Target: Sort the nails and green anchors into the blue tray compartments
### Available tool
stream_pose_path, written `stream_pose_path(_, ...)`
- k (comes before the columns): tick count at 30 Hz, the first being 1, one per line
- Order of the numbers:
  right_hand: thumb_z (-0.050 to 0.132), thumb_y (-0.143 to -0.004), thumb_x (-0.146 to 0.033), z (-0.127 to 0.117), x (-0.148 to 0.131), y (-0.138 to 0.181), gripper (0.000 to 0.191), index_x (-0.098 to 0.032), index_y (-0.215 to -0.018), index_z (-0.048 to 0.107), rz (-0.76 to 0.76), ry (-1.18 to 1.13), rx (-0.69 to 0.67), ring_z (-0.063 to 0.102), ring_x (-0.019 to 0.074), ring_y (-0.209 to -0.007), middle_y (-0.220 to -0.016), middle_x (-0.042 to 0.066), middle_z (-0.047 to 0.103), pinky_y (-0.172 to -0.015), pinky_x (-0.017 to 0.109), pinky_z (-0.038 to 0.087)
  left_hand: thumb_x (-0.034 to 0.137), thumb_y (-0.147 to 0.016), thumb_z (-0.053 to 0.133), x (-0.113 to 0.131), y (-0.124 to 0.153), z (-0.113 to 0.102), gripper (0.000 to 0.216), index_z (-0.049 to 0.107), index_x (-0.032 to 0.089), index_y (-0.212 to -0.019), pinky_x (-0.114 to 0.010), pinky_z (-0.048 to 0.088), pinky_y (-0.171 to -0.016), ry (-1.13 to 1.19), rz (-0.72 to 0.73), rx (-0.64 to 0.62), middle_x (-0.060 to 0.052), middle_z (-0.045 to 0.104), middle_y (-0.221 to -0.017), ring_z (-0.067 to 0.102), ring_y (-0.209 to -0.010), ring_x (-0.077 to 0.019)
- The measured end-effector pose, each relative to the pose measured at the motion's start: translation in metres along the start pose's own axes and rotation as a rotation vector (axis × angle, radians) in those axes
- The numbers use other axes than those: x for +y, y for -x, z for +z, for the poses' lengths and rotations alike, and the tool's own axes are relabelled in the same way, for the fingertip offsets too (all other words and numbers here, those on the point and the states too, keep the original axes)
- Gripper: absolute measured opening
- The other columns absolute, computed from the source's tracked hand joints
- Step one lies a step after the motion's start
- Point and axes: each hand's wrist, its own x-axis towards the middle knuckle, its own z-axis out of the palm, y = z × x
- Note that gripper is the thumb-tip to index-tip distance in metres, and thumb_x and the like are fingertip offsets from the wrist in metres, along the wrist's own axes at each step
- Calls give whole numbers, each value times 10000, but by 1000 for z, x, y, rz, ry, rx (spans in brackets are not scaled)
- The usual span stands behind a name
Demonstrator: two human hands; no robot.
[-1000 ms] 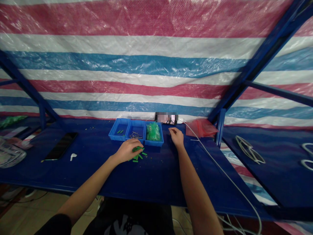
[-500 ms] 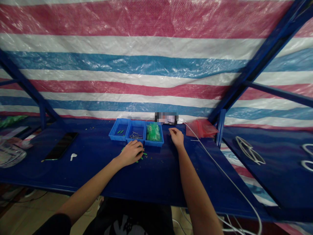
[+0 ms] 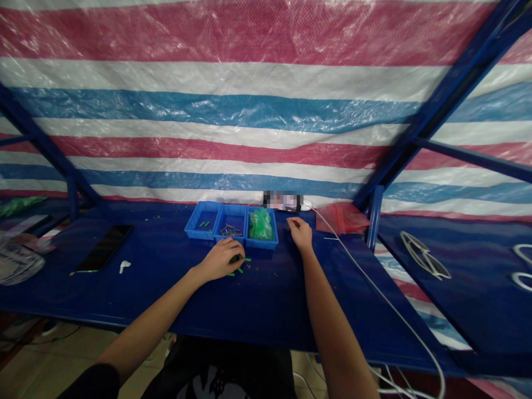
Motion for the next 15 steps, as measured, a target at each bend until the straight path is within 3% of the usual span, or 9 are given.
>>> stream_pose_path(6, 499, -722, -512, 0, 1, 0, 402, -162, -817, 674, -12, 5, 2, 574, 200, -630, -633, 46, 634, -629, 303, 401, 226, -805, 548, -5, -3, -11, 96, 636, 198, -830, -298, 431, -719, 221, -95, 131, -20, 652, -778, 569, -755, -164)
stream_pose_path(15, 507, -723, -501, 1, 4, -1, 390, -162, -820, 673, -14, -1, 7, 582, 205, -651, -645, 48, 633, -649, 306, 405, 273, -792, 586, -16, -4, -29, 118, 639, 175, -830, -251, 437, -635, 481, -247, 477, -30, 641, -796, 551, -685, -130)
